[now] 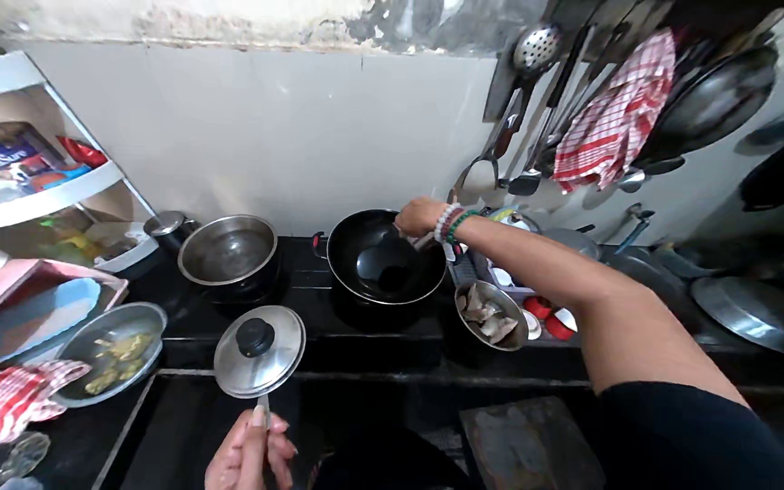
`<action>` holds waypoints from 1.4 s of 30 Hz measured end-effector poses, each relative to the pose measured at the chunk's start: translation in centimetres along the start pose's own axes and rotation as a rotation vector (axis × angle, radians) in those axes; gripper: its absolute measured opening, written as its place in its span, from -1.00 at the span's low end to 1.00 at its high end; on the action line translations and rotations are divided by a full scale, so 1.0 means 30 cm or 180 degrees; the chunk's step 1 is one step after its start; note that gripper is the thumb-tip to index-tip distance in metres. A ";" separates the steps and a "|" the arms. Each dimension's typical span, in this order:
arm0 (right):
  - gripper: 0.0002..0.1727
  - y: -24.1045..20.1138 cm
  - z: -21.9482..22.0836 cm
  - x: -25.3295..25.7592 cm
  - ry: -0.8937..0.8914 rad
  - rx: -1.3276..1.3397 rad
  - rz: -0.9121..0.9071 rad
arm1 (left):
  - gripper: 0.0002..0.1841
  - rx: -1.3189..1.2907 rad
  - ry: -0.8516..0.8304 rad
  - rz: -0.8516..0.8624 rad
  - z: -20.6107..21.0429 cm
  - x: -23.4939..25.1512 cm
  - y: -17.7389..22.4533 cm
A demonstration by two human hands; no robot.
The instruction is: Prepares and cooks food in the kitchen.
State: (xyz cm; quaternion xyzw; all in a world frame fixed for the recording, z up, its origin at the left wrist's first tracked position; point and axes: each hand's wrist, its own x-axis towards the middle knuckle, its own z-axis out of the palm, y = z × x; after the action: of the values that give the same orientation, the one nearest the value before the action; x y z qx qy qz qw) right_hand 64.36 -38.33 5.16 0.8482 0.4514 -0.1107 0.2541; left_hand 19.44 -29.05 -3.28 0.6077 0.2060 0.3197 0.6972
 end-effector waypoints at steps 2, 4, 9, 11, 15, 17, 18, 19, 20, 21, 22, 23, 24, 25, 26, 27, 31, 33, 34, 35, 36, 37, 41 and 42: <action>-0.54 0.013 -0.053 0.048 -0.0202 -0.0032 0.0037 | -0.58 -0.0034 0.0009 0.0001 -0.002 -0.006 0.002; -0.49 0.078 -0.084 0.088 -0.0366 0.0508 0.0151 | -0.58 -0.0075 0.0061 0.0019 -0.011 -0.014 0.005; -0.57 0.310 -0.011 -0.046 0.0032 0.3612 0.0727 | -0.59 -0.0116 0.0252 0.0047 -0.018 -0.032 0.012; -0.65 0.302 0.069 -0.159 0.0561 0.4715 0.0582 | -0.58 -0.0117 0.0263 0.0056 0.003 -0.021 0.022; -0.70 0.116 0.227 -0.322 0.1501 0.5381 -0.0227 | -0.62 -0.0084 0.0026 0.0319 0.097 0.039 0.066; -0.70 -0.038 0.284 -0.370 0.1898 0.5554 -0.0397 | -0.64 -0.0052 -0.0157 0.0474 0.164 0.077 0.091; -0.72 -0.118 0.304 -0.388 0.2033 0.5606 -0.0455 | -0.65 -0.0030 -0.0253 0.0529 0.199 0.095 0.099; -0.73 -0.194 0.322 -0.402 0.2138 0.5647 -0.0526 | -0.65 -0.0004 -0.0359 0.0558 0.232 0.108 0.104; -0.72 -0.263 0.339 -0.411 0.2237 0.5663 -0.0603 | -0.65 0.0022 -0.0450 0.0556 0.262 0.116 0.105; -0.72 -0.326 0.350 -0.414 0.2334 0.5662 -0.0696 | -0.65 0.0033 -0.0518 0.0530 0.287 0.122 0.101; -0.71 -0.382 0.359 -0.414 0.2428 0.5652 -0.0814 | -0.65 0.0048 -0.0557 0.0481 0.307 0.125 0.094; -0.71 -0.432 0.365 -0.414 0.2491 0.5656 -0.0989 | -0.65 0.0066 -0.0556 0.0412 0.321 0.123 0.084; -0.70 -0.478 0.368 -0.414 0.2494 0.5700 -0.1099 | -0.65 0.0093 -0.0517 0.0333 0.329 0.118 0.073; -0.69 -0.519 0.363 -0.416 0.2458 0.5713 -0.1135 | -0.65 0.0124 -0.0467 0.0281 0.327 0.113 0.060; -0.69 -0.553 0.355 -0.416 0.2425 0.5686 -0.1170 | -0.66 0.0168 -0.0415 0.0244 0.317 0.109 0.048; -0.68 -0.586 0.346 -0.414 0.2407 0.5634 -0.1215 | -0.66 0.0218 -0.0371 0.0214 0.301 0.103 0.040; -0.67 -0.725 0.295 -0.376 0.2322 0.5418 -0.1335 | -0.64 0.0344 -0.0125 0.0100 0.189 0.096 0.030; -0.67 -0.807 0.259 -0.345 0.2292 0.5381 -0.1378 | -0.63 0.0330 -0.0004 -0.0021 0.104 0.110 0.033; -0.67 -0.853 0.241 -0.326 0.2293 0.5395 -0.1407 | -0.62 0.0295 0.0044 -0.0096 0.053 0.121 0.035; -0.68 -0.904 0.221 -0.305 0.2302 0.5401 -0.1439 | -0.61 0.0256 0.0084 -0.0163 -0.002 0.133 0.035; -0.69 -0.960 0.200 -0.283 0.2322 0.5416 -0.1438 | -0.61 0.0219 0.0115 -0.0236 -0.061 0.146 0.035; -0.69 -1.023 0.176 -0.262 0.2339 0.5451 -0.1419 | -0.60 0.0190 0.0145 -0.0326 -0.123 0.161 0.038; -0.70 -1.297 0.061 -0.179 0.2197 0.5834 -0.1404 | -0.58 0.0148 0.0114 -0.0615 -0.380 0.231 0.038; -0.69 -1.364 0.035 -0.149 0.2160 0.5949 -0.1378 | -0.57 0.0208 0.0099 -0.0634 -0.442 0.251 0.038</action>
State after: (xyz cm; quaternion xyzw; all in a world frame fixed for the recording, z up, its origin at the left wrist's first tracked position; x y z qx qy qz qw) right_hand 28.22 -23.10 -7.40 0.5940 0.3764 -0.2162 -0.6773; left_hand 15.60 -14.25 -3.76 0.6016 0.2865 0.2513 0.7020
